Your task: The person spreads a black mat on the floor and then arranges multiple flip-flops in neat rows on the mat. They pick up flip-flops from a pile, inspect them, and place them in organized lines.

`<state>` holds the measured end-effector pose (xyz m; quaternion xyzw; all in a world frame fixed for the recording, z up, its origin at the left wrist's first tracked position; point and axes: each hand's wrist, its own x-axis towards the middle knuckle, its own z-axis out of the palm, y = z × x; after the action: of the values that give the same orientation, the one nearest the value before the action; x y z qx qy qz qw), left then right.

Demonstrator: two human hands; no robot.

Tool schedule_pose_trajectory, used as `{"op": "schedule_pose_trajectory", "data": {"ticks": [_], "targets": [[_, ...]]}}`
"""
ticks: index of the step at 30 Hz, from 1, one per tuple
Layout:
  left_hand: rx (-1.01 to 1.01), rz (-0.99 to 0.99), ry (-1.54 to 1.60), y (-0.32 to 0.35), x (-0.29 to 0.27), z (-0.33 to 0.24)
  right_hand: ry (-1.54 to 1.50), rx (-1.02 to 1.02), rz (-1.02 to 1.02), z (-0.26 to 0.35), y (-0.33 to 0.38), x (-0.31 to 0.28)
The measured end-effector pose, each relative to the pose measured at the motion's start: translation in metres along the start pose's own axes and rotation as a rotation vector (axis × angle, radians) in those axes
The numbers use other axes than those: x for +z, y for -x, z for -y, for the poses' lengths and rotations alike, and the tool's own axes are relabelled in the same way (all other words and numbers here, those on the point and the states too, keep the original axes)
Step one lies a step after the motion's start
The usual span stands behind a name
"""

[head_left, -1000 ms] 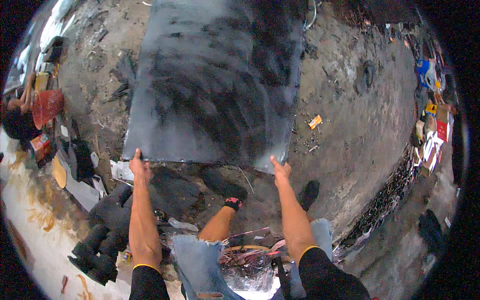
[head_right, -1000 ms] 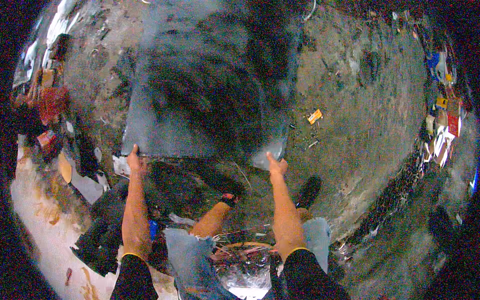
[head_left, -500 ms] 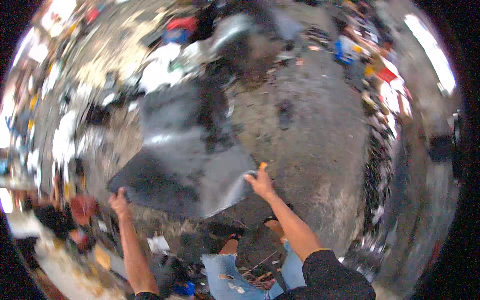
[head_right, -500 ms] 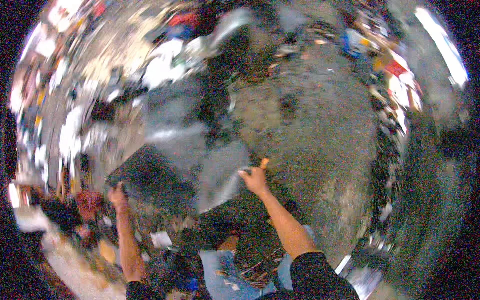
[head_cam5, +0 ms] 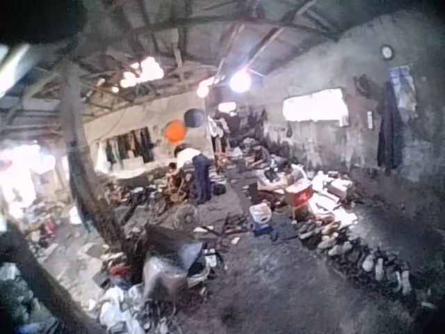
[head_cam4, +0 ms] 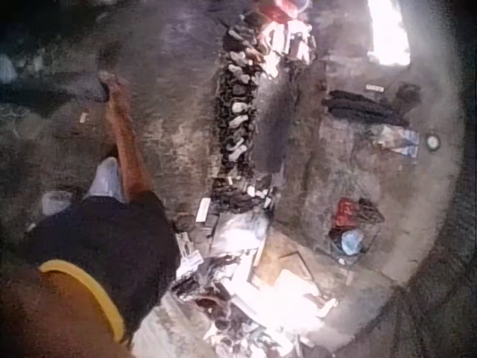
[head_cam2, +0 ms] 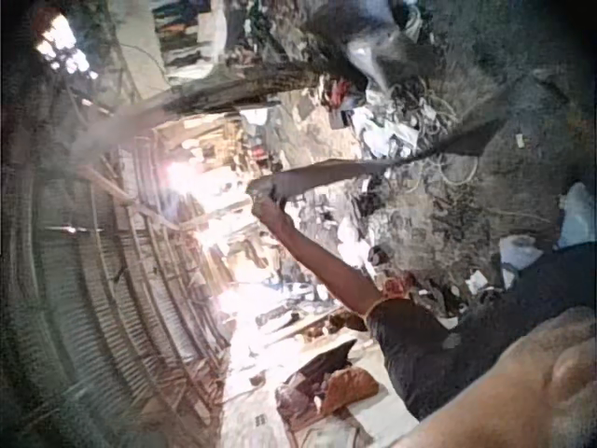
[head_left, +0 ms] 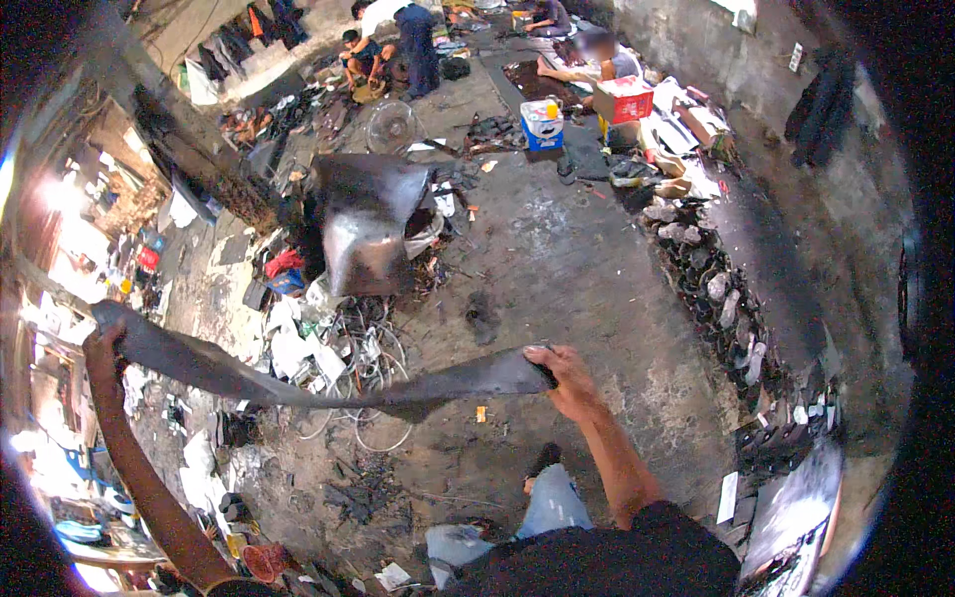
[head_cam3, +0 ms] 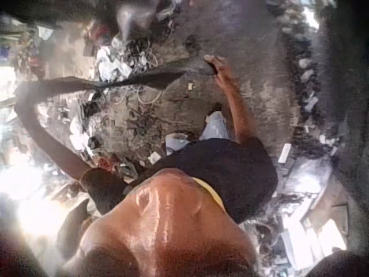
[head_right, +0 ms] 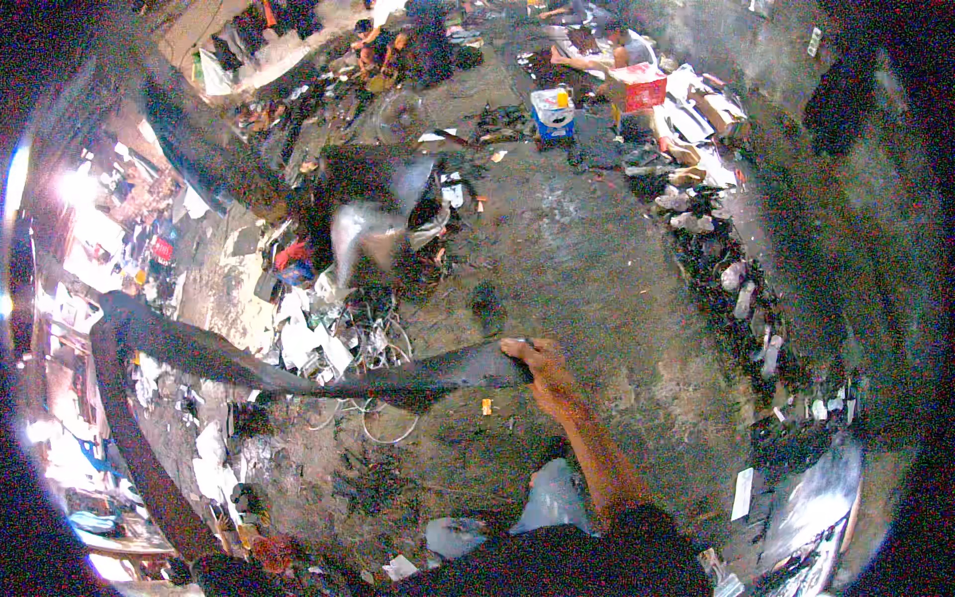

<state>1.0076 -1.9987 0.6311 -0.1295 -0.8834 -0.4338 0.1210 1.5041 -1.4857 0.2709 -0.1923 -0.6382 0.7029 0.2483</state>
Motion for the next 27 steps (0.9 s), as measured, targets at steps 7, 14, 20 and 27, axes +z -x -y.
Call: {"op": "schedule_pose_trajectory", "data": {"ticks": [7, 14, 20, 27], "targets": [[0.111, 0.256, 0.011, 0.011, 0.170, -0.160, 0.304, 0.024, -0.285, 0.092, 0.117, -0.148], [0.240, 0.481, 0.001, -0.039, 0.329, -0.212, -0.494, 0.416, -0.815, 0.196, 0.166, -0.128], [0.707, 0.853, -0.036, -0.068, 0.546, -0.317, -0.301, 0.478, -1.061, 0.176, 0.189, -0.082], [0.782, 1.191, 0.366, 0.019, 0.784, -0.489, -0.134, 0.454, -1.553, 0.163, 0.171, -0.008]]}}
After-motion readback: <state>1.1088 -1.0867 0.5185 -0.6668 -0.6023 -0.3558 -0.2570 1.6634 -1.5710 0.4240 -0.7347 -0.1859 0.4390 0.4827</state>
